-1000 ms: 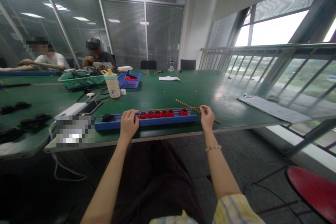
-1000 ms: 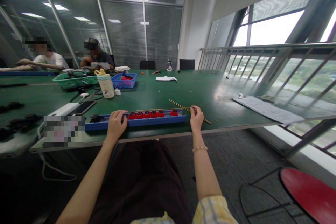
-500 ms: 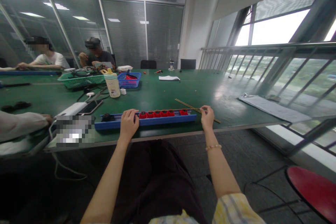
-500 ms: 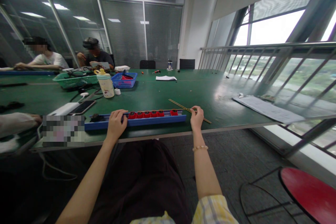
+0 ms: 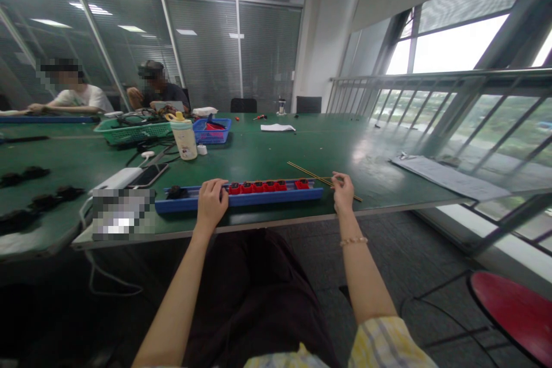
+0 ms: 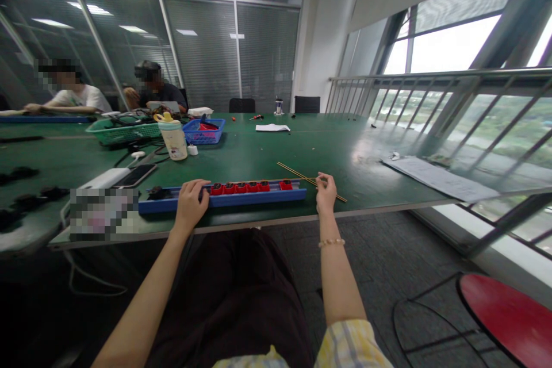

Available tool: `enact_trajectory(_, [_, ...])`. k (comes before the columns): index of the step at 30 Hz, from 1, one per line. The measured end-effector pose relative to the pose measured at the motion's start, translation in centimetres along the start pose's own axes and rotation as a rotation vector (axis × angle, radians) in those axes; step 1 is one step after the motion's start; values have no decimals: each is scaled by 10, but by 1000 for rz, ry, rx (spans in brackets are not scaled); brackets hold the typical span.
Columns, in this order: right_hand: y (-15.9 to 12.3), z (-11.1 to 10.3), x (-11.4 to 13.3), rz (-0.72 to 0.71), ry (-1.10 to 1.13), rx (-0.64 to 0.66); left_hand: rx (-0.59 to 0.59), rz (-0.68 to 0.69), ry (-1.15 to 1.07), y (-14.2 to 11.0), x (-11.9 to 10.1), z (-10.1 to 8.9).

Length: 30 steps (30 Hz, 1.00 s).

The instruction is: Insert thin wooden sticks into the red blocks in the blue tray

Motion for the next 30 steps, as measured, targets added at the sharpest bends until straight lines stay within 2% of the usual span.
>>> enact_trajectory(6, [4,-3,-8,73,93,-23,15,3,-3,0,-1,-1])
enact_trajectory(12, [12,-12,-22,233,301,-87,11,7,-6,-1,2,0])
enact_trajectory(15, [14,-15,-23,260,328,-147,0,19,-6,-1,2,1])
enact_trajectory(18, [13,-18,-20,215,269,-232,-3,18,-6,-1,2,1])
enact_trajectory(22, [11,-25,-13,136,27,-317,6,2,0,-1,1,0])
enact_trajectory(30, [14,-34,14,-222,-435,-216,4,6,-6,-1,2,1])
Point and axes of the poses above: each hand's wrist, its own y-axis towards the middle knuckle, its own z-axis out of the palm, x = y × z, the point moved 4 cm from there along y, towards the middle knuckle, and after that the axes turned 10 degrees about -x, right-handed, at the moved point
